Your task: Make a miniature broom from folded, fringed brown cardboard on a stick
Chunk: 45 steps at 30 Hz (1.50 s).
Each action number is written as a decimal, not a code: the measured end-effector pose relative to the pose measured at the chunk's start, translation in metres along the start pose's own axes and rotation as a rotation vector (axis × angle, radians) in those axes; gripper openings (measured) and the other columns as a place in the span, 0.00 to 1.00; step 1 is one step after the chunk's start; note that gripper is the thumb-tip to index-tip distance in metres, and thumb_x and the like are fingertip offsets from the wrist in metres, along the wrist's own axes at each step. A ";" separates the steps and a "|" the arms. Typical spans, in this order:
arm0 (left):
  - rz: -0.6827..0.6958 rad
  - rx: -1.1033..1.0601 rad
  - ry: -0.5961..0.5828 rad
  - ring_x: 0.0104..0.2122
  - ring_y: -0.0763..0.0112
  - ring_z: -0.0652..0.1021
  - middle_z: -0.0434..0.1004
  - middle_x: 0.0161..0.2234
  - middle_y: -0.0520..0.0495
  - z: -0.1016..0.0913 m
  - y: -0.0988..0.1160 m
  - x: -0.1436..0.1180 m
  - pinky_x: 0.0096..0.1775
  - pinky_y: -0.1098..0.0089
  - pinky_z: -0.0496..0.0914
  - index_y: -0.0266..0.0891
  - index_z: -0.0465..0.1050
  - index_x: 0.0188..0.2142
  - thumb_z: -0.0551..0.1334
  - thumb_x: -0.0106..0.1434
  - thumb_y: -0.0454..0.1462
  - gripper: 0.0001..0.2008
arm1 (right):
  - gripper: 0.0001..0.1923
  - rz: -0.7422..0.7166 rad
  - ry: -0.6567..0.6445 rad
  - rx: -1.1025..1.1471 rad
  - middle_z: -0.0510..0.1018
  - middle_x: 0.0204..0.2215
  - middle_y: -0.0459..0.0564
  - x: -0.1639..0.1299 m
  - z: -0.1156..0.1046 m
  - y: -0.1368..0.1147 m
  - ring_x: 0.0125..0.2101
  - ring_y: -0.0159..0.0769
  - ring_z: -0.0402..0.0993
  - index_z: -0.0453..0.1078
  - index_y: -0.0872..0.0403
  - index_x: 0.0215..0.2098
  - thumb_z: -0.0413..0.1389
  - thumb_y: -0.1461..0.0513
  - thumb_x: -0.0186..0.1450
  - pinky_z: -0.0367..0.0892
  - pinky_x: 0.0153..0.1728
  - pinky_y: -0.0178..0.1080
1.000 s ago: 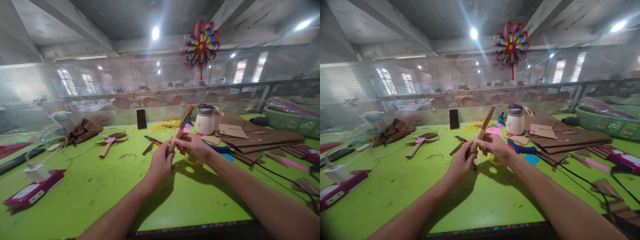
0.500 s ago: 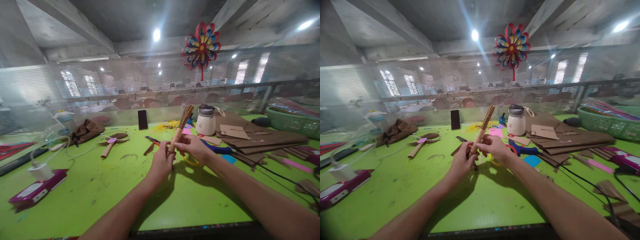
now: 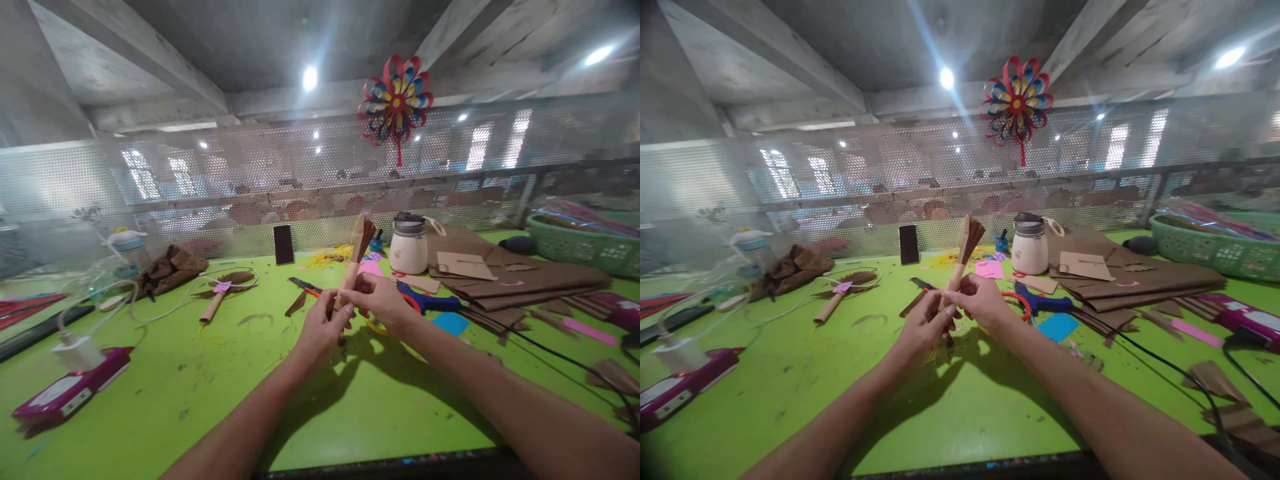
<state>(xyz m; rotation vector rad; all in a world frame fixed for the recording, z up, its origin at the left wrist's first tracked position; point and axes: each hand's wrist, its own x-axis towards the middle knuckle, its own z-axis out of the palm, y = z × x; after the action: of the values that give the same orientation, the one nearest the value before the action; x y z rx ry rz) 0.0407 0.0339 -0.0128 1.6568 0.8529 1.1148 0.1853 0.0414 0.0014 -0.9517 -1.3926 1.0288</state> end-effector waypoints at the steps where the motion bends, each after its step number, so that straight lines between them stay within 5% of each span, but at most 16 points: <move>1: -0.013 -0.028 -0.008 0.24 0.76 0.71 0.71 0.28 0.49 0.000 0.002 0.000 0.23 0.75 0.63 0.37 0.64 0.39 0.62 0.58 0.47 0.17 | 0.19 -0.005 0.006 0.008 0.71 0.18 0.43 0.000 0.001 0.000 0.16 0.27 0.60 0.67 0.56 0.27 0.65 0.51 0.50 0.53 0.16 0.33; 11: -0.160 -0.423 -0.125 0.19 0.79 0.71 0.74 0.26 0.47 -0.007 0.012 -0.001 0.20 0.78 0.61 0.35 0.66 0.38 0.62 0.59 0.46 0.16 | 0.19 -0.083 0.033 0.105 0.68 0.18 0.43 -0.002 -0.001 -0.008 0.16 0.25 0.59 0.68 0.56 0.22 0.59 0.48 0.56 0.55 0.18 0.34; 18: -0.132 -0.370 -0.131 0.26 0.72 0.76 0.75 0.29 0.46 -0.006 0.014 -0.005 0.24 0.74 0.67 0.35 0.65 0.41 0.59 0.63 0.47 0.16 | 0.12 -0.046 -0.030 0.099 0.76 0.26 0.48 -0.004 -0.006 -0.011 0.20 0.26 0.61 0.76 0.58 0.33 0.60 0.61 0.50 0.58 0.23 0.36; 34: -0.139 -0.268 -0.138 0.24 0.77 0.70 0.72 0.31 0.46 -0.006 0.008 -0.003 0.23 0.76 0.60 0.36 0.68 0.39 0.61 0.60 0.49 0.18 | 0.16 -0.038 -0.159 0.135 0.72 0.24 0.47 0.001 -0.009 -0.006 0.19 0.25 0.59 0.74 0.58 0.29 0.62 0.52 0.55 0.54 0.22 0.34; 45: -0.148 -0.376 -0.148 0.24 0.76 0.72 0.75 0.31 0.46 -0.004 0.013 -0.005 0.21 0.77 0.61 0.37 0.65 0.39 0.61 0.61 0.47 0.16 | 0.24 0.018 -0.123 0.308 0.69 0.20 0.46 0.001 -0.008 -0.004 0.18 0.26 0.61 0.69 0.57 0.22 0.57 0.44 0.57 0.57 0.21 0.35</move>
<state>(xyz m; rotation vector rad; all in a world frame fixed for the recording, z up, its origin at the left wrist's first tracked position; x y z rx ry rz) 0.0355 0.0267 -0.0011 1.3233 0.6154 0.9684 0.1932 0.0419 0.0057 -0.6844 -1.2791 1.2897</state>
